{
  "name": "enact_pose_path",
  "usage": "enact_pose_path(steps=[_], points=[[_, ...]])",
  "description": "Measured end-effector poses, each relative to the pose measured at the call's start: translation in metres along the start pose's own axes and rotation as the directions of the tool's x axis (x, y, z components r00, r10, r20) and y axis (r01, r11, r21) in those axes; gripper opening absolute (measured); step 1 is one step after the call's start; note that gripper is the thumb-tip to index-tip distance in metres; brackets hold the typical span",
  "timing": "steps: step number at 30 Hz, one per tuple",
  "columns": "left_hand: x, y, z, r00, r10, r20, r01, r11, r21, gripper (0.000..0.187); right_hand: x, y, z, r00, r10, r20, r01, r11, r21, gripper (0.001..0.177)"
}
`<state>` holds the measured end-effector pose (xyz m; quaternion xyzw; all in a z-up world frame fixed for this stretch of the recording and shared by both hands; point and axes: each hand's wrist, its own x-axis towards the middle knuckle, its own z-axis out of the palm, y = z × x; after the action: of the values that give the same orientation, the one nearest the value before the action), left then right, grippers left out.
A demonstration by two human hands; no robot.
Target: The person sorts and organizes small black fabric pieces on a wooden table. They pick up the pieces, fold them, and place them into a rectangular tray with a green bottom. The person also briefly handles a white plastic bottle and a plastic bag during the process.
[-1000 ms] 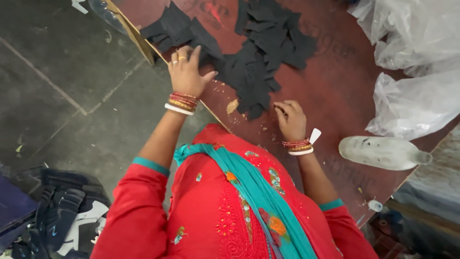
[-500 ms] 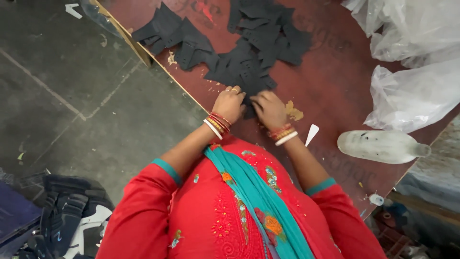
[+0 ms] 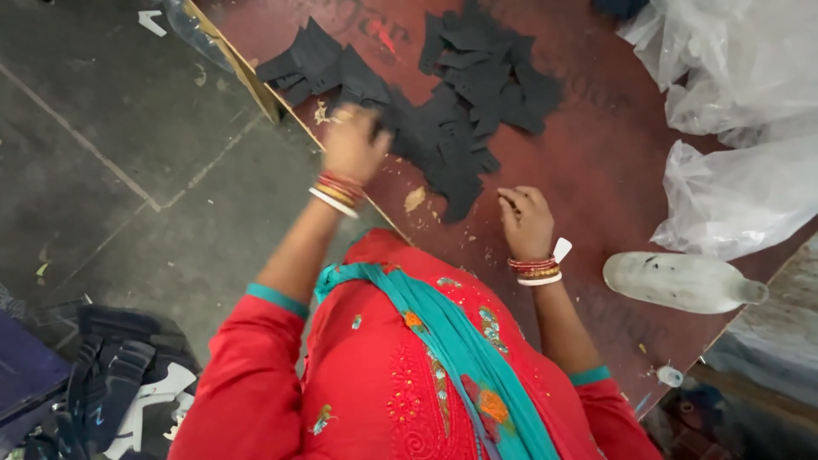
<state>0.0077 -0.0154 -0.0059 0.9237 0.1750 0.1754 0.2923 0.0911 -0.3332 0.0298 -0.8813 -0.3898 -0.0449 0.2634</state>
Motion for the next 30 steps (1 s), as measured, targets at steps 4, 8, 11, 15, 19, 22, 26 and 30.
enact_pose_path(steps=[4,8,11,15,19,22,26,30], points=[[0.018,0.003,-0.014,0.993,0.095,-0.066,-0.088,0.991,0.103,0.052,-0.008,0.013,0.003,0.950,0.305,0.059,-0.311,0.924,0.221,0.016],[0.007,0.036,0.032,0.821,0.483,0.304,-0.474,0.874,-0.108,0.057,-0.007,0.015,0.012,0.987,0.162,-0.005,-0.159,0.970,0.183,0.015],[-0.015,0.057,0.057,0.827,0.481,0.291,-0.478,0.874,-0.085,0.048,0.004,-0.001,0.008,0.980,0.197,0.010,-0.194,0.954,0.227,0.015],[-0.052,0.059,0.069,0.878,0.308,0.366,-0.305,0.950,-0.070,0.031,-0.005,-0.009,0.017,0.990,0.141,-0.019,-0.138,0.983,0.123,0.012],[-0.060,0.056,0.078,0.923,0.267,0.277,-0.261,0.964,-0.059,0.032,-0.003,-0.007,0.042,0.997,-0.062,0.055,0.056,0.993,0.109,0.014],[-0.063,0.059,0.078,0.935,0.248,0.252,-0.242,0.969,-0.057,0.029,0.004,-0.003,0.052,0.991,-0.091,0.099,0.085,0.994,0.063,0.013],[-0.060,0.065,0.068,0.949,0.236,0.211,-0.230,0.972,-0.053,0.023,-0.011,-0.002,0.055,0.976,-0.174,0.134,0.185,0.980,-0.079,0.016],[-0.068,0.069,0.071,0.963,0.263,0.054,-0.256,0.960,-0.118,0.025,-0.030,-0.015,0.026,0.975,-0.167,0.144,0.159,0.985,0.066,0.016]])
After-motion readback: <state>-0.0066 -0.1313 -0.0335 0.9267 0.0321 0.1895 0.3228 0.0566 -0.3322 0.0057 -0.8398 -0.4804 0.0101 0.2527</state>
